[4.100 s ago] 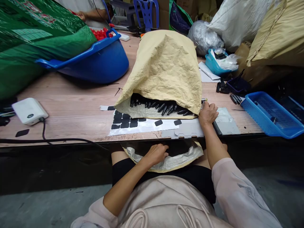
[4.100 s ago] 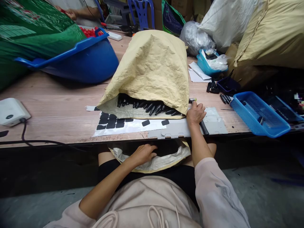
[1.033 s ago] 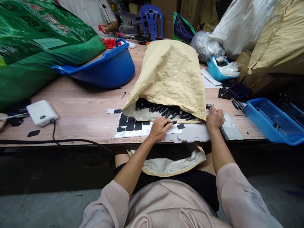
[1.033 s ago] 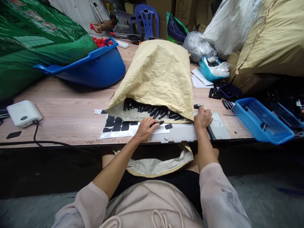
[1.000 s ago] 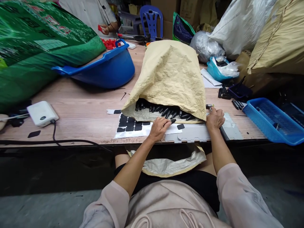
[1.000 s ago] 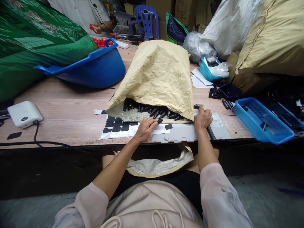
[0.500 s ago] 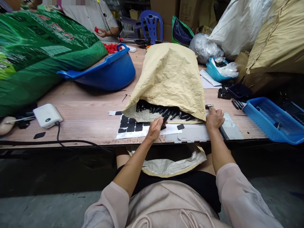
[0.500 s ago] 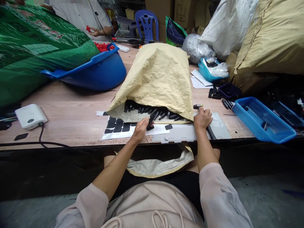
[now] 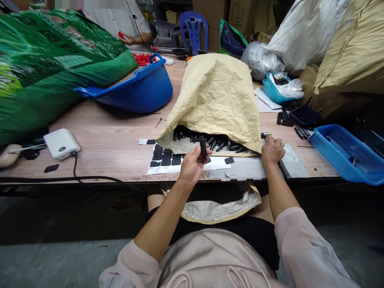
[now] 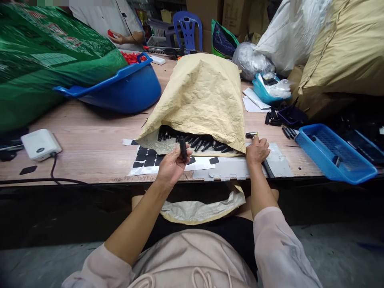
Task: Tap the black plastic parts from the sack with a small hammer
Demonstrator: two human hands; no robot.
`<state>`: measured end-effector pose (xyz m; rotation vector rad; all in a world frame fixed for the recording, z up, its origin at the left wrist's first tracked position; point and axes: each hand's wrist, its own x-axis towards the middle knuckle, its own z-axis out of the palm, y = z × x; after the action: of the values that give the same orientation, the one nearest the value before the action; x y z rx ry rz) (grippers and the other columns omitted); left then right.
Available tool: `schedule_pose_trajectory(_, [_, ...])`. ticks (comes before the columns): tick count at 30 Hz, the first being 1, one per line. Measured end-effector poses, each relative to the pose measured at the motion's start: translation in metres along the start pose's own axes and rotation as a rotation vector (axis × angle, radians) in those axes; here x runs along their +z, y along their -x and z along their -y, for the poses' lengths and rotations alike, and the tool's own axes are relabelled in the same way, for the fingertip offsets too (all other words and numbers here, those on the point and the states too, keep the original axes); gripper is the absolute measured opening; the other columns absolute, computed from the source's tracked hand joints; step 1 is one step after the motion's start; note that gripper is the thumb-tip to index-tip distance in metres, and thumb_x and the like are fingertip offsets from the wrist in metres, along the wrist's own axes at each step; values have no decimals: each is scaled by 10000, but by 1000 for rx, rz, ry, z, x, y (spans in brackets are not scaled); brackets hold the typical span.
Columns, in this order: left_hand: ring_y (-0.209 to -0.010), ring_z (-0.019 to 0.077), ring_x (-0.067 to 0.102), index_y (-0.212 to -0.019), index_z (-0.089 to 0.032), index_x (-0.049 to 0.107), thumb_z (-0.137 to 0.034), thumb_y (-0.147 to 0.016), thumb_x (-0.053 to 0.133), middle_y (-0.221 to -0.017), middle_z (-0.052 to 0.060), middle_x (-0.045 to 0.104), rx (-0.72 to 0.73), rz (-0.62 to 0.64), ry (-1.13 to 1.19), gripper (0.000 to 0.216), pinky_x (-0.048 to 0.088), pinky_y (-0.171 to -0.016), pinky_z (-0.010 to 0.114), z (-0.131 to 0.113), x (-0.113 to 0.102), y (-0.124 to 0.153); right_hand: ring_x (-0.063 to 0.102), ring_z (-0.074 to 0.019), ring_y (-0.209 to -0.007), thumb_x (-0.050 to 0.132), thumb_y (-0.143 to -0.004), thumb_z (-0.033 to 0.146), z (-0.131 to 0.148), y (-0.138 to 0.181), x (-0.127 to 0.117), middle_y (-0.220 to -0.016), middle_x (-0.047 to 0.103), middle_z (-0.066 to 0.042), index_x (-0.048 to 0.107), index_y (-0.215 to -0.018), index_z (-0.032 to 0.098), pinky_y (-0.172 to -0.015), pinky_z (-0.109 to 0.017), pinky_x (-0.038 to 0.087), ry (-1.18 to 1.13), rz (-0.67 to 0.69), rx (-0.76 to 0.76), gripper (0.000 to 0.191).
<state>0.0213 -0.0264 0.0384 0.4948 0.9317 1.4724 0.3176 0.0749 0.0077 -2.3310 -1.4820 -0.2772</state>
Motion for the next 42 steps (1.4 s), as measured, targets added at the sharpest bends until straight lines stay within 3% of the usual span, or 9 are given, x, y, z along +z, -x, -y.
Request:
schedule_pose_trajectory(5, [-684,107,663,-932,-114,767,-342,-959,733,-770,64,759,-211,-6,135,232,528,-697,220,9,11,14,516,-282,-996,434,-1011,226,-1,0,0,-1119,581,-169,735,-1273,211,-779,-380,414,1,-1,-11,400])
schedule_pose_trajectory(9, [-712,114,660,-945,-134,766,-431,-928,758,-816,66,771,-205,69,36,298,532,-729,233,14,10,29,521,-282,-1011,451,-1004,221,-1,0,0,-1125,585,-164,731,-1277,212,-793,-385,420,8,0,-13,391])
schedule_pose_trajectory(15, [-827,190,696,-970,-192,795,-365,-813,832,-907,36,784,-151,545,-820,237,519,-762,283,34,-19,61,536,-290,-1035,391,-1030,229,1,0,-2,-1155,592,-167,722,-1281,206,-801,-386,416,24,26,-6,416])
schedule_pose_trajectory(21, [-1202,308,708,-1225,-253,761,-308,-958,649,-1202,88,790,-220,466,-1644,294,522,-998,388,83,-48,56,524,-286,-1024,401,-1029,231,1,1,-1,-1143,584,-168,722,-1272,204,-798,-384,406,29,12,-9,403])
schedule_pose_trajectory(28, [-1301,310,665,-1462,-264,613,-277,-1009,541,-1430,126,687,-349,366,-1749,460,530,-1009,379,89,-58,48,521,-285,-1035,405,-1029,221,1,2,-1,-1162,588,-166,711,-1297,211,-804,-387,403,28,21,-5,407])
schedule_pose_trajectory(34, [-921,240,741,-1162,-199,778,-444,-923,666,-989,66,798,-255,795,-1343,360,536,-797,295,31,-40,55,531,-297,-1068,413,-1026,220,2,3,-4,-1189,593,-171,703,-1327,214,-825,-402,429,22,39,-2,417])
schedule_pose_trajectory(36, [-766,195,695,-1047,-196,789,-484,-952,611,-849,37,761,-133,709,-1174,352,509,-696,274,11,-28,39,533,-296,-1062,415,-1024,218,3,3,-5,-1177,591,-171,705,-1322,210,-827,-404,437,19,34,-2,417])
schedule_pose_trajectory(40, [-750,188,619,-1054,-198,763,-317,-917,637,-826,30,664,378,106,-1308,221,496,-742,309,-4,-9,-20,525,-293,-1047,422,-1009,213,4,4,-6,-1156,583,-171,707,-1306,199,-829,-406,438,14,35,-5,412])
schedule_pose_trajectory(42, [-814,205,628,-1026,-194,753,-246,-885,660,-900,49,646,471,-4,-1401,176,508,-788,327,0,-6,-47,517,-292,-1038,441,-992,203,4,4,-6,-1146,579,-171,708,-1299,200,-829,-407,442,7,33,-9,408])
